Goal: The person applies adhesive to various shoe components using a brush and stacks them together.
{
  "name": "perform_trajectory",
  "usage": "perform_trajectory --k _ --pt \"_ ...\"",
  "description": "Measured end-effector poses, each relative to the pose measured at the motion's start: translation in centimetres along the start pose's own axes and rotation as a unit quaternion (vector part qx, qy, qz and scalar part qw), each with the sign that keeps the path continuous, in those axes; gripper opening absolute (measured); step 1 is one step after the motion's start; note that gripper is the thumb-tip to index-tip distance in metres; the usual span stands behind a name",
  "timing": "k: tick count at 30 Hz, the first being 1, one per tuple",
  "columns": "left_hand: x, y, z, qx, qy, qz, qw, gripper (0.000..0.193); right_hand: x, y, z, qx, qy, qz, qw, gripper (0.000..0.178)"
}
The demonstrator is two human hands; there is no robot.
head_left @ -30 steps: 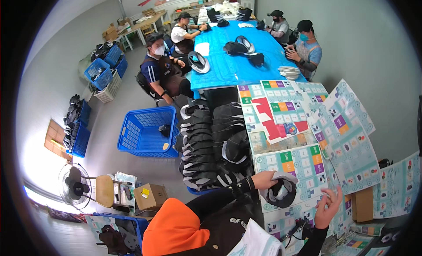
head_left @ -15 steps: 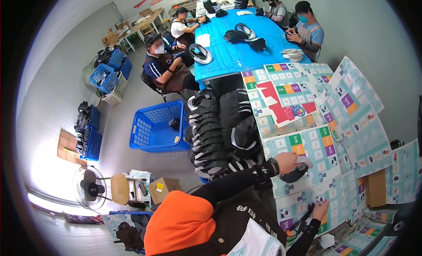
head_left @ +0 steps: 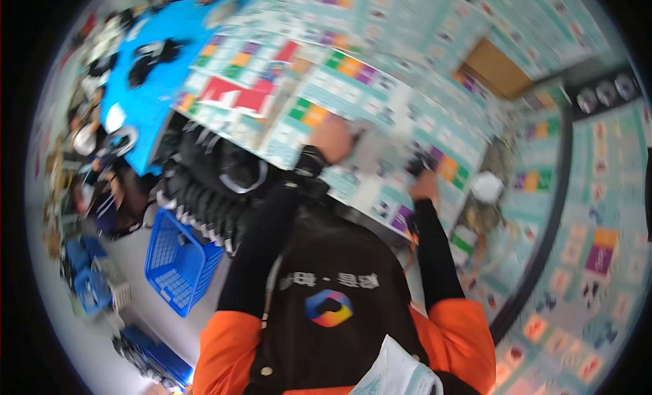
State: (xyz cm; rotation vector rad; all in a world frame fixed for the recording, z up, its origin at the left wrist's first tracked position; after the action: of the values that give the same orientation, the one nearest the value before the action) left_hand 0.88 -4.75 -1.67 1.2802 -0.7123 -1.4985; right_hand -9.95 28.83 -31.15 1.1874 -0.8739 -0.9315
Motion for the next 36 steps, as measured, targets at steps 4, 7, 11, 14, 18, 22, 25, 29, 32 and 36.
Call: perform_trajectory --k 4,7,11,14,18,22,25,29,32,36 --pt "1.0 0.4 -0.6 -0.025 0.073 -0.010 0.997 0.031 1.9 9.1 2.5 0.023 -0.236 0.147 0.960 0.044" --pt "-0.3 0.1 -0.7 -0.031 0.110 -0.045 0.992 0.032 5.0 11.5 0.9 0.179 -0.320 0.567 0.737 0.028" --pt "-1.2 -0.9 -0.6 -0.003 0.093 -0.029 0.995 0.030 11.5 15.9 -0.1 0.296 -0.210 0.584 0.726 0.017" --pt "-1.4 -0.6 -1.2 -0.009 0.090 -0.043 0.995 0.030 14.1 16.1 -0.5 0.339 -0.199 0.543 0.742 0.022" --pt "-0.8 -0.5 -1.5 0.008 0.112 -0.034 0.993 0.030 15.9 15.6 -0.4 0.321 -0.151 0.495 0.793 0.027" --pt "-0.8 -0.3 -1.4 -0.010 0.108 -0.045 0.993 0.030 16.1 15.4 0.2 0.232 -0.119 0.460 0.849 0.030" --pt "-0.7 -0.2 -1.5 -0.002 0.115 -0.038 0.993 0.031 16.7 14.9 -0.3 0.290 -0.106 0.449 0.838 0.032" --pt "-0.4 -0.2 -1.6 0.006 0.121 -0.043 0.992 0.031 16.3 15.5 0.4 0.223 -0.104 0.452 0.857 0.033" --pt "-0.1 -0.1 -1.8 0.003 0.118 -0.046 0.992 0.033 16.9 15.7 0.4 0.233 -0.085 0.447 0.859 0.034" --pt "0.2 0.3 -2.1 0.009 0.130 -0.049 0.990 0.035 17.2 17.0 0.8 0.201 -0.069 0.441 0.872 0.034"
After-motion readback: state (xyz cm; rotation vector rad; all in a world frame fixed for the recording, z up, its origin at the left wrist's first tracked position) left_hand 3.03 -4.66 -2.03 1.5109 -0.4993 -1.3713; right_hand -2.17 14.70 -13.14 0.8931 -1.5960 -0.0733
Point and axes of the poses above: each hand's wrist, its own z-axis towards the middle knuckle, its own y-axis out of the back of the hand, x = y × z, the point moved 6 cm from there along z, towards the middle knuckle, and after that the axes turned 13 degrees about -x, right-handed, at the moved point
